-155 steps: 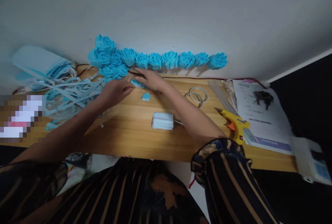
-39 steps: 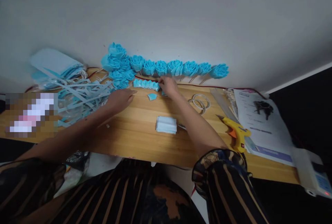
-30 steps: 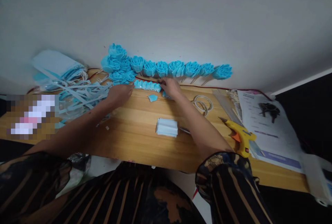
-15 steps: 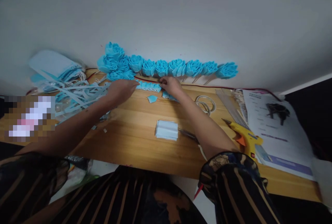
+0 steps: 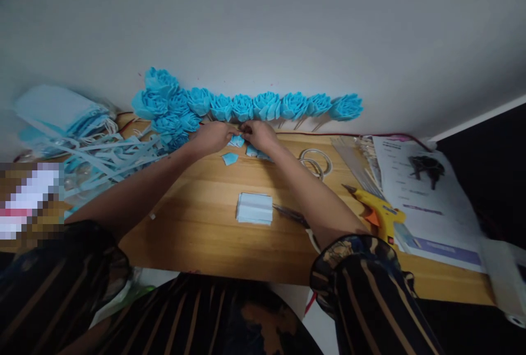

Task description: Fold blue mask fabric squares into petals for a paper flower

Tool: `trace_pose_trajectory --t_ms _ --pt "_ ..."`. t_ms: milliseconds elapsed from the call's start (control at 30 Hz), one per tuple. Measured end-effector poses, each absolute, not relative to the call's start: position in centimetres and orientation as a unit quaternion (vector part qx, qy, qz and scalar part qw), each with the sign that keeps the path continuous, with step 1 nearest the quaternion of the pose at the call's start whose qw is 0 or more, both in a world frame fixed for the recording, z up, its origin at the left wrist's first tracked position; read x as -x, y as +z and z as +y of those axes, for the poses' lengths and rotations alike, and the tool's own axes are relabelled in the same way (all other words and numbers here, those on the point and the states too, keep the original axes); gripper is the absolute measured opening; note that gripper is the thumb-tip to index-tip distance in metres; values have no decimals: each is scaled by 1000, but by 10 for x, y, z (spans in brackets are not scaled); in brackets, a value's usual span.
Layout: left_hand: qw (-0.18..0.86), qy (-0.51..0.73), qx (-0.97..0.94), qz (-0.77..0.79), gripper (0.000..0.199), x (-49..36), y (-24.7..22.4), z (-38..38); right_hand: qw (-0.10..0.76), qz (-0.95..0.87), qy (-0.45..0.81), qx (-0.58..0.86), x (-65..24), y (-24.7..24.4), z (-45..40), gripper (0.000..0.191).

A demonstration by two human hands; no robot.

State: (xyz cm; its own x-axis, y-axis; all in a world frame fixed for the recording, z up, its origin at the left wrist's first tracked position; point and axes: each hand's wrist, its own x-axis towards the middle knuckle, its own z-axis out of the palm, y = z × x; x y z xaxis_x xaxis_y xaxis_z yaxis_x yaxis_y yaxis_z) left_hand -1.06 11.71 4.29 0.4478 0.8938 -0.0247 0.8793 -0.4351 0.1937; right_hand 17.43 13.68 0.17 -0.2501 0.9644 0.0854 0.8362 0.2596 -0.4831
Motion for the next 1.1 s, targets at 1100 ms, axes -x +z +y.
trace_pose_trajectory --t_ms 1100 --pt "130 81 -837 526 43 16 30 136 100 -860 83 493 -178 7 93 40"
